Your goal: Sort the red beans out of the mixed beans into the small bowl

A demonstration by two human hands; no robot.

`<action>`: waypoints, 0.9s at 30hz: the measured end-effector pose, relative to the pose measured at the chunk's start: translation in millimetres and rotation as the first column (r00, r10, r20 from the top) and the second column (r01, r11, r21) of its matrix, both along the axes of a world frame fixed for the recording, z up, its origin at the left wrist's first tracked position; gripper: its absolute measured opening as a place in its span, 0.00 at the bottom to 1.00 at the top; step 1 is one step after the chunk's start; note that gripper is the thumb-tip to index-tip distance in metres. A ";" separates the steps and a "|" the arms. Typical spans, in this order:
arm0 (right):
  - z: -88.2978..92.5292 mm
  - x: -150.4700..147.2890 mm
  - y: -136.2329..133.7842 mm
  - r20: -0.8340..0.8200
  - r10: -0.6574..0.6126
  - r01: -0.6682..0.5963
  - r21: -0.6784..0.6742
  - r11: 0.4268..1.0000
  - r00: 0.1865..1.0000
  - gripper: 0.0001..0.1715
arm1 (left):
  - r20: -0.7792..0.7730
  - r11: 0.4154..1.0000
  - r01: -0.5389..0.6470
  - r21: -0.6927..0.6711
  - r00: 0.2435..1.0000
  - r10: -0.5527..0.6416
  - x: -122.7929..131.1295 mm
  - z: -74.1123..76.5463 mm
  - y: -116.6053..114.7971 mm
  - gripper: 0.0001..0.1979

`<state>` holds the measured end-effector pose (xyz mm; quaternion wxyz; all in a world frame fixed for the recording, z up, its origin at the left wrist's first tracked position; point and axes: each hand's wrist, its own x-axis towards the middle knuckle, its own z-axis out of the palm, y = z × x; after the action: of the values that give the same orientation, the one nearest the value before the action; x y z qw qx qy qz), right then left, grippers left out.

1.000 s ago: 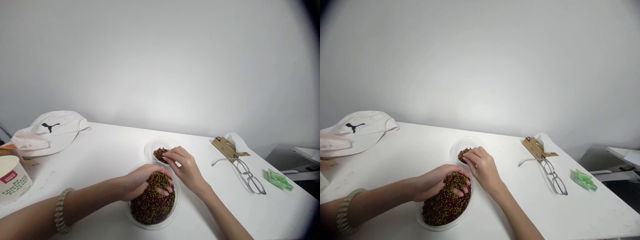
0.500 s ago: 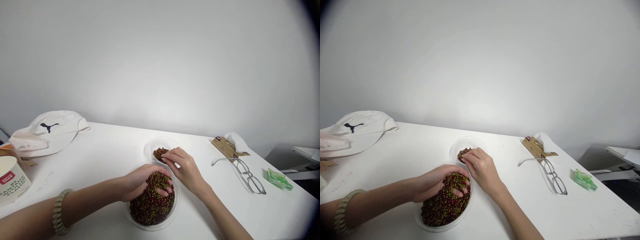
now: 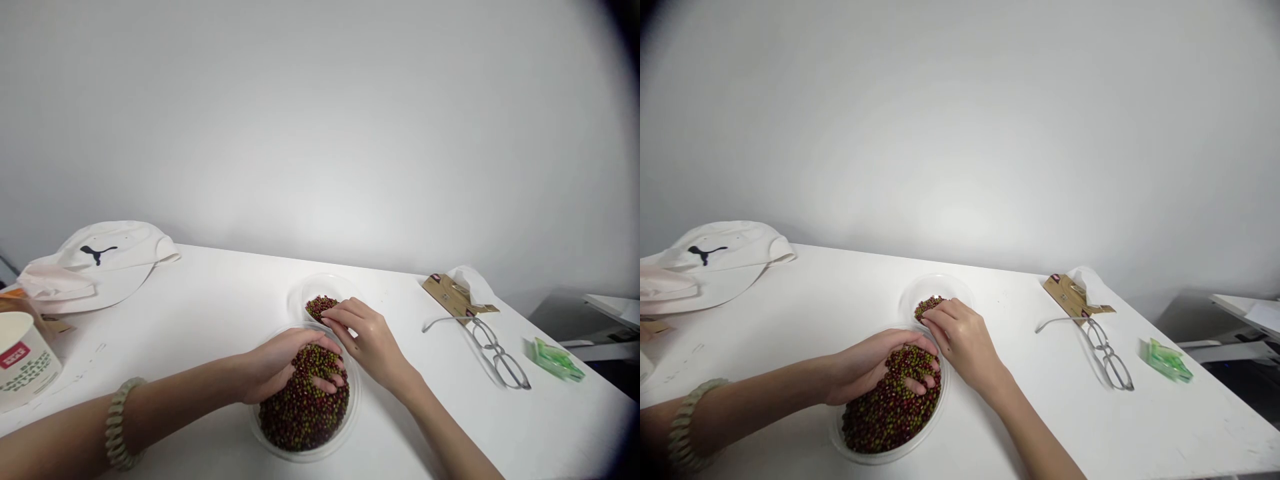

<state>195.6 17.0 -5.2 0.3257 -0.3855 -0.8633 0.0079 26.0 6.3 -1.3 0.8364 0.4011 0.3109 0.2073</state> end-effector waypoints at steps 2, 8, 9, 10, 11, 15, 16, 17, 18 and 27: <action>0.0 -0.4 -0.4 0.004 0.001 -0.001 0.000 1.000 1.000 0.09 | -0.006 1.000 0.004 -0.008 1.000 -0.004 -0.2 1.2 0.0 0.09; -0.8 -0.3 -0.1 0.018 -0.003 0.002 0.015 1.000 1.000 0.09 | 0.009 1.000 0.025 0.002 1.000 -0.025 -1.0 -1.2 0.1 0.09; -1.0 -0.1 0.1 0.020 0.000 -0.001 0.014 1.000 1.000 0.09 | 0.011 1.000 0.027 0.006 1.000 -0.027 -0.9 -2.2 0.0 0.09; -1.1 0.1 0.2 0.018 0.003 -0.003 0.014 1.000 1.000 0.09 | 0.011 1.000 0.028 0.008 1.000 -0.028 -0.9 -3.0 0.0 0.09; -1.3 0.3 0.4 0.015 0.006 -0.006 0.015 1.000 1.000 0.09 | 0.010 1.000 0.028 0.010 1.000 -0.028 -0.7 -3.5 -0.1 0.10; -0.8 0.0 0.5 -0.022 0.012 -0.011 0.025 1.000 1.000 0.09 | 0.020 0.999 0.030 0.024 0.999 -0.031 -0.3 -2.7 -0.5 0.09; 0.0 -0.4 0.1 -0.042 0.018 -0.016 0.031 0.999 0.999 0.09 | 0.022 0.999 0.031 0.025 0.999 -0.031 -0.3 -2.1 -0.6 0.09; 1.2 -0.9 -0.7 -0.070 0.025 -0.023 0.032 0.999 0.997 0.09 | 0.024 0.999 0.030 0.027 0.999 -0.031 -0.4 -1.6 -0.6 0.09; 3.0 -1.5 -1.8 -0.109 0.033 -0.030 0.029 0.999 0.993 0.09 | 0.026 0.999 0.030 0.029 0.999 -0.031 -0.6 -1.2 -0.6 0.09; 20.5 -3.8 -13.0 -0.347 0.126 -0.192 -0.163 0.968 0.930 0.06 | 0.049 0.999 0.005 0.046 0.999 -0.007 -1.3 -2.8 -0.4 0.12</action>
<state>191.8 4.0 15.3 0.4263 -0.3370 -0.8192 0.1834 24.7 5.9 -4.1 0.8351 0.4158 0.2843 0.2214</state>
